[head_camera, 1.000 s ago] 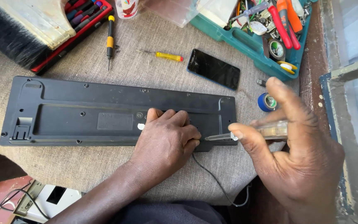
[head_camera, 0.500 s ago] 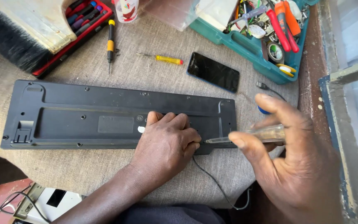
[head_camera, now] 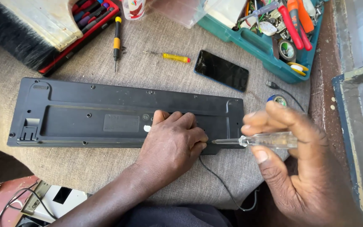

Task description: Using a manual screwdriver to remove or tighten screws on the back of a computer keyboard case on a workbench.

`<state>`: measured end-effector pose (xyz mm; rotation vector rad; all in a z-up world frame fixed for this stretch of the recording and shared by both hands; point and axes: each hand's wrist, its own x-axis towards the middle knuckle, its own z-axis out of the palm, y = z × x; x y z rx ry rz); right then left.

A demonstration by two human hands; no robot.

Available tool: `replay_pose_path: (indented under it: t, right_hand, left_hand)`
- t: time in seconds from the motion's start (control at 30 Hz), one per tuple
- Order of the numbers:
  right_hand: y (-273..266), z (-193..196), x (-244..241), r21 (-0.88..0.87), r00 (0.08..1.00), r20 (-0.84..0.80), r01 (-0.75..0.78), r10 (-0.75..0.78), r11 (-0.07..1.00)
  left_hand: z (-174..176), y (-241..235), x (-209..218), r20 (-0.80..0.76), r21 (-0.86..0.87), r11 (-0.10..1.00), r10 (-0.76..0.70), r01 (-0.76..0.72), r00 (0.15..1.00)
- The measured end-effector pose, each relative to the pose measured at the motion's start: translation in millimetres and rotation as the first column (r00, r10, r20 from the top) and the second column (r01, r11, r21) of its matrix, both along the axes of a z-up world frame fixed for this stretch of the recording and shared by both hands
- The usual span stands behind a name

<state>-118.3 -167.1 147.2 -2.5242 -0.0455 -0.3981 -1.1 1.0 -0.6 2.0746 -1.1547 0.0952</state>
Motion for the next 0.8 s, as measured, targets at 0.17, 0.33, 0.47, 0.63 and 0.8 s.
replay_pose_path:
  t: [0.17,0.33,0.47,0.63,0.8]
  right_hand:
    - [3,2,4,-0.443,0.956,0.127,0.292,-0.263,0.848]
    - [1,12,6,-0.152,0.979,-0.096,0.167,-0.182,0.974]
    - [3,14,4,-0.254,0.991,-0.082,0.080,-0.104,0.964]
    - [4,13,9,-0.302,0.975,-0.021,0.206,-0.223,0.931]
    - [5,20,1,-0.198,0.986,-0.161,-0.071,0.039,0.978]
  left_hand:
    - [-3,-1,1,0.006,0.025,1.000,0.010,-0.010,1.000]
    - [0,0,3,0.014,0.004,1.000,0.017,-0.017,1.000]
    - [-1,-3,1,0.012,-0.007,1.000,0.014,-0.014,1.000]
    - [-2,-5,1,0.017,0.010,1.000,0.015,-0.015,1.000]
    - [2,-2,2,0.008,-0.006,1.000,0.000,0.000,1.000]
